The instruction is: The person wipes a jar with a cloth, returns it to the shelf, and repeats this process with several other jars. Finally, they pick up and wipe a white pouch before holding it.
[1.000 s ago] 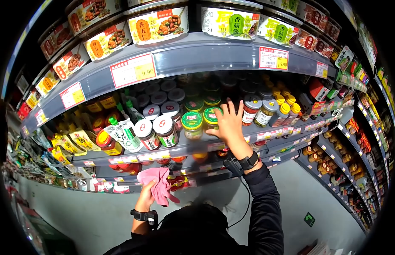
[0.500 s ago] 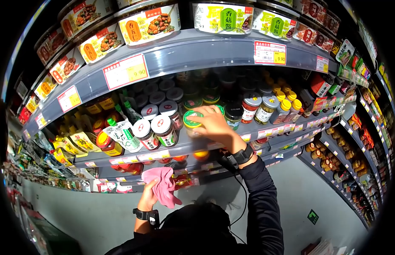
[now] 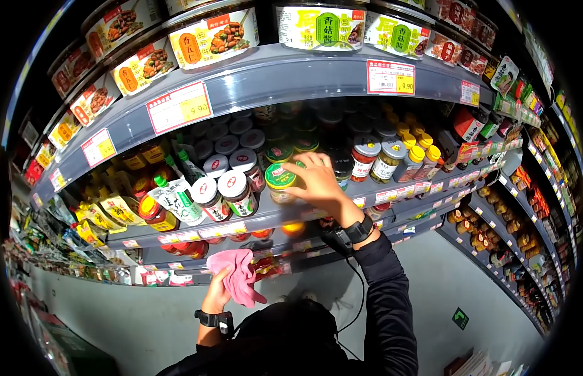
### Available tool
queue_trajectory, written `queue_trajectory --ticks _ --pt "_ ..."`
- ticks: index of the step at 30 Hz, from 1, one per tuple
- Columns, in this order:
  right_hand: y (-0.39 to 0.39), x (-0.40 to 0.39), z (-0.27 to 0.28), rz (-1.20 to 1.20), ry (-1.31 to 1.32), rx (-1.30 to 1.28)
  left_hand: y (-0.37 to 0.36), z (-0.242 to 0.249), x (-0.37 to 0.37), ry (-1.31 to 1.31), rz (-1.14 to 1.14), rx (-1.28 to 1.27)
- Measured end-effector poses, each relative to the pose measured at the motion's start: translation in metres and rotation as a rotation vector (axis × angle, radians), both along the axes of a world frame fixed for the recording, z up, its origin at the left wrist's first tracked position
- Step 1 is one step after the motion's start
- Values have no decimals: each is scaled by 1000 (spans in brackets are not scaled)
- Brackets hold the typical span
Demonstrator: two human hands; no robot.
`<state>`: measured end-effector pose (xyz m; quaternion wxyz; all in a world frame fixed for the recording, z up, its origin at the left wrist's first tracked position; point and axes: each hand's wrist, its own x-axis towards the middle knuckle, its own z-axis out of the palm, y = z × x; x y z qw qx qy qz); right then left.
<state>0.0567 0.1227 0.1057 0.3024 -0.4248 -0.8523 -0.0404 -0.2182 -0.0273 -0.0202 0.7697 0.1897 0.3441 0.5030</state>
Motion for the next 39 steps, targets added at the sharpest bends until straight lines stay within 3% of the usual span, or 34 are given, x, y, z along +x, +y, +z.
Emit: queue_trajectory --ticks 9,12,15,16,18,20,22,23,25,31,39 --pt "-5 -7 -2 70 39 -36 -5 6 0 17 18 17" --pt "-12 -17 4 88 -92 -19 -3 9 2 -19 40 -28" --pt "4 -7 43 -18 -90 -115 0 8 -3 -61 -7 -11" --pt "16 -1 58 54 -2 -42 0 6 -3 -64 -4 -9" --pt "28 1 91 -8 86 -131 2 -2 -7 -32 66 -19" --pt "61 4 99 -70 -24 24 3 -7 -10 -21 70 -10" --pt "74 14 118 -7 -149 -13 2 -9 -13 -13 74 -1" --pt "74 26 118 -6 -80 193 1 -10 -14 -12 98 -1" --pt "80 64 105 54 106 279 -1 -10 -16 -17 126 2" --pt "136 90 66 -147 227 282 -12 -12 -23 -62 230 -25" --pt "171 90 50 -179 279 276 -23 -11 -26 -37 338 -4"
